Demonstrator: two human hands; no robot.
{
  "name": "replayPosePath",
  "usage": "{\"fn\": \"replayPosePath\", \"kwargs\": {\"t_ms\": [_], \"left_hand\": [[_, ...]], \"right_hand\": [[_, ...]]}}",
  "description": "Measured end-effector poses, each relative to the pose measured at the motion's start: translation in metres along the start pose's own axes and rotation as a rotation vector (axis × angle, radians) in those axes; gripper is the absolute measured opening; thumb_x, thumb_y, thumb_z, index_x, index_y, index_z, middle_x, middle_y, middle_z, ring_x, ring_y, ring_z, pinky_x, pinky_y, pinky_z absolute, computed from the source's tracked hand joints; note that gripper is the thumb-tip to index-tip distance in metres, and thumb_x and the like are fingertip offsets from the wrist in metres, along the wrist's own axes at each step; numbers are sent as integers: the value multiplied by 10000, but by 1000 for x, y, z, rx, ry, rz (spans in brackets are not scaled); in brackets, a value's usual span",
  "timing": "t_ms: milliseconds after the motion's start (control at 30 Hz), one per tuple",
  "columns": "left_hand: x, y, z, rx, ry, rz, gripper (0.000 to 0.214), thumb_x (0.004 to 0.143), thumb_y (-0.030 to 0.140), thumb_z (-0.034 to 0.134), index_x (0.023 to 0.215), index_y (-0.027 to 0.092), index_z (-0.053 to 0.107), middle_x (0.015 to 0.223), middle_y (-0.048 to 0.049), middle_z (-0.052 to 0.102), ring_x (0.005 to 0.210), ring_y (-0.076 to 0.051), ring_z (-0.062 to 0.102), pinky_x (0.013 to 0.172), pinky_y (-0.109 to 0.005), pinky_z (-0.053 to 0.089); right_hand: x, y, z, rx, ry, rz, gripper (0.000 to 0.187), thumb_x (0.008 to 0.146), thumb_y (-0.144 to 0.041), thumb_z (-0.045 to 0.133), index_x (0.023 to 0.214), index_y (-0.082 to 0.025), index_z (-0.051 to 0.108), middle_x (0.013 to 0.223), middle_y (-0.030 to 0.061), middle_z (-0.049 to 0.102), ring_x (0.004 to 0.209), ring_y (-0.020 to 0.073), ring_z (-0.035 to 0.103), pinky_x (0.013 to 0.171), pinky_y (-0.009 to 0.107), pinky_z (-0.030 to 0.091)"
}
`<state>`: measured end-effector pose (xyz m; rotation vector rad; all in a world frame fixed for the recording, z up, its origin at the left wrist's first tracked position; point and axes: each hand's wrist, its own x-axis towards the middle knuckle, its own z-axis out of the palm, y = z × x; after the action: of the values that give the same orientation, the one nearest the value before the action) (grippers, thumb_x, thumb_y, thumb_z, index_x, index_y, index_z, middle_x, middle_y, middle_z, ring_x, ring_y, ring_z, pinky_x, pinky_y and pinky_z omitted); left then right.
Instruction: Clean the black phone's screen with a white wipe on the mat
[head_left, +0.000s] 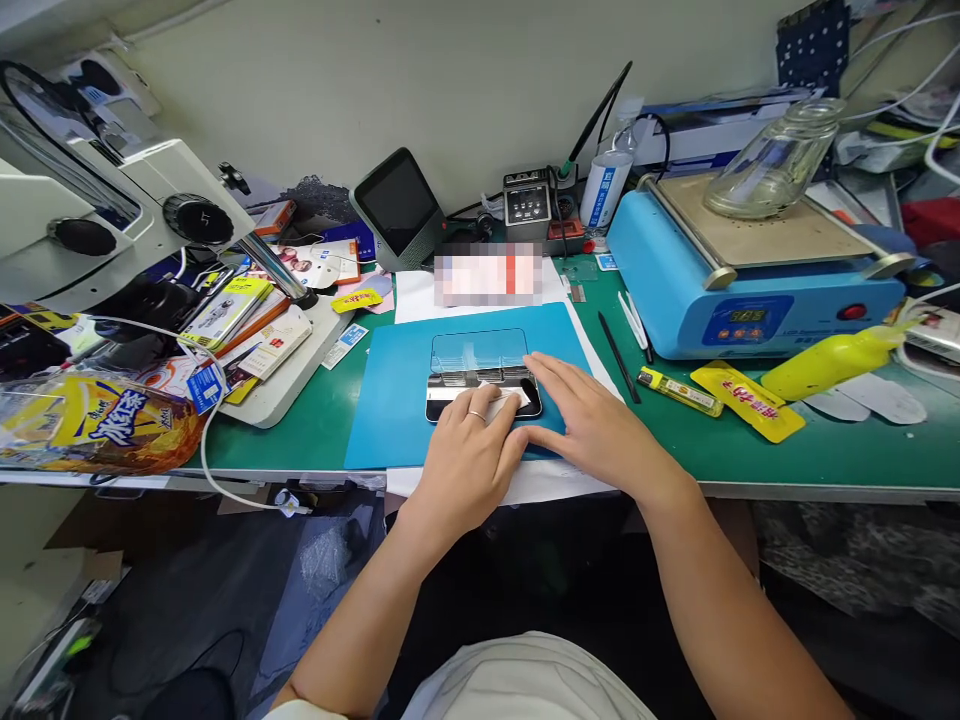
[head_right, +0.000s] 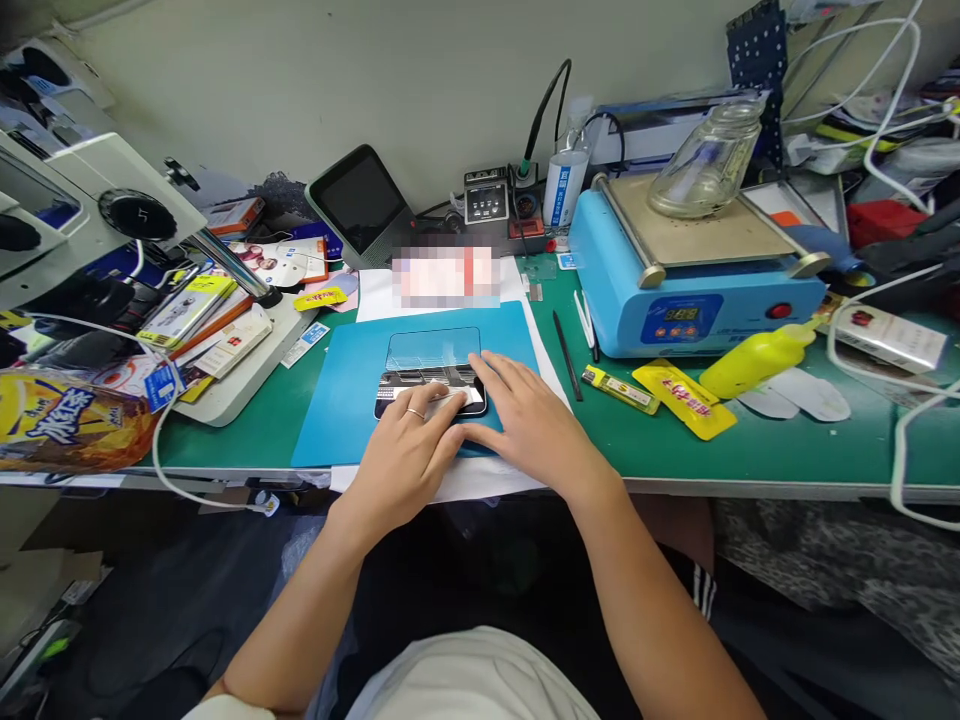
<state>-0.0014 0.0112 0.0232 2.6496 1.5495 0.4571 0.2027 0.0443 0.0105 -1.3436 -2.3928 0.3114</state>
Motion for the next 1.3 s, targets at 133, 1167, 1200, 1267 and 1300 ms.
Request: {"fn": "replayPosePath", "kwargs": {"t_ms": [133,1167,1200,1267,1300], "left_hand": [[14,2,5,11,10,-23,421,1120,360,320,1423,211,572,1418,-137,589,1291,-297,534,1045,-458,490],[3,0,17,29,97,-52,600,1110,524,339,1482,82,498,1531,-193,552,1457,-316,488,1224,-469,389],[9,-2,19,31,101,-65,617,1106,537,341,1486,77,498,1538,-194,550,1465,-318,481,1225,-471,388],[15,-4,21,35,107,-82,633,1104,545,341,1486,68,501,1541,-200,549,1471,-327,475,1223,-479,391],[14,-3,21,34,111,-85,632,1104,545,340,1484,68,503,1539,-202,551,1472,-332,473,1220,-486,393]], "right_hand": [[0,0,1,4,13,-3,725,1030,-546,474,1635,-175,328,1653,182,442,1528,335,420,1209,555,424],[0,5,4,-4,53,-63,730,1023,-549,502,1636,-193,326,1632,167,477,1518,348,434,1211,573,419],[0,5,4,-6,55,-61,701,1034,-517,490,1634,-190,329,1627,167,485,1515,343,440,1208,566,426],[0,4,4,-11,52,-51,664,1047,-470,475,1625,-170,346,1616,172,497,1511,335,447,1206,554,435],[0,4,3,-13,47,-49,664,1046,-466,479,1619,-156,354,1614,177,498,1512,335,445,1207,551,434]]}}
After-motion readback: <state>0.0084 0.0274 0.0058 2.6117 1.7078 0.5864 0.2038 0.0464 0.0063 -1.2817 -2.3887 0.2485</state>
